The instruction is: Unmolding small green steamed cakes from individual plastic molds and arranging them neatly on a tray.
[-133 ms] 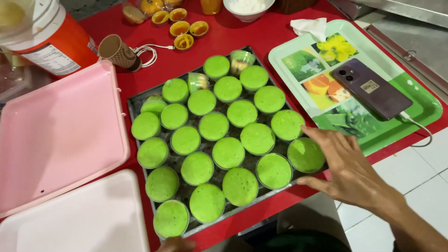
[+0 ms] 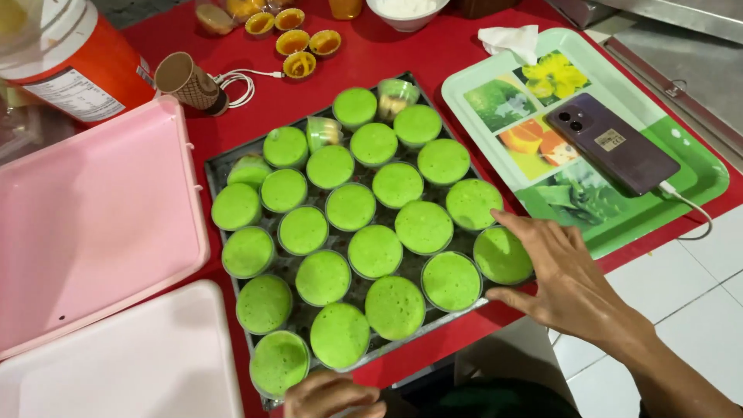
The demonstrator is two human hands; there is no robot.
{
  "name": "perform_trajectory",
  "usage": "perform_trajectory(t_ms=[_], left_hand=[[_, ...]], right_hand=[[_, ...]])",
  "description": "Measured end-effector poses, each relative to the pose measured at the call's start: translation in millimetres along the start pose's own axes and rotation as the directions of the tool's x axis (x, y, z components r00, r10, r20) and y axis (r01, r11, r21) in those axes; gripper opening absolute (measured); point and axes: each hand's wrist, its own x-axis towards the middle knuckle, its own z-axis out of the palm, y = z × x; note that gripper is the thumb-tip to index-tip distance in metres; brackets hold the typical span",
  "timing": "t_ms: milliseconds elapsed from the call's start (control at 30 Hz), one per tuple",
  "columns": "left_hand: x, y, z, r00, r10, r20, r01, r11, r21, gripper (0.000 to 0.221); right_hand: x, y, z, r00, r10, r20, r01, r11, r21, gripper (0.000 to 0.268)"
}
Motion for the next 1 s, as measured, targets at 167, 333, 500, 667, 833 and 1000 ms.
perform_trajectory(t_ms=[167,333,500,667,833,1000], left_hand=[[6.8,5.9,30.8,0.978,-0.207,-0.037,0.193,0.954,-0.228,0.043],[67.2,67.8,29.0,0.768,-0.640,0.037,0.615,0.719,-0.325,0.055],[78.2,65.6,45.8,0.880,-0.474,0.040,0.468,0.847,-0.253,0.075],[59.2,47.6,44.8,0.837,-0.544,-0.054,0.498,0.799,-0.336,0.069],[57.3,47.2,29.6,0.819,-0.573,-0.018,0.528,0.766,-0.367,0.061],[65.3,44.1,25.5,0.812,-0.582,0.053,0.542,0.716,-0.440,0.081]], right_hand=[[-2.9,0.6,-4.7,0.995,0.016,-0.100,-0.001,0.989,0.151,0.103],[-16.9,-50.1,-47.7,0.974,0.214,-0.072,-0.183,0.934,0.306,0.119],[-17.6,-86.1,-28.6,0.962,-0.168,-0.213,0.249,0.860,0.445,0.124],[-7.2,-96.1,-25.6,0.981,-0.065,0.184,-0.047,0.836,0.547,0.121],[-1.1,-97.2,-12.9,0.953,-0.294,-0.074,0.287,0.798,0.530,0.094],[0.4,-104.9,-4.9,0.929,-0.289,-0.232,0.368,0.794,0.484,0.084]])
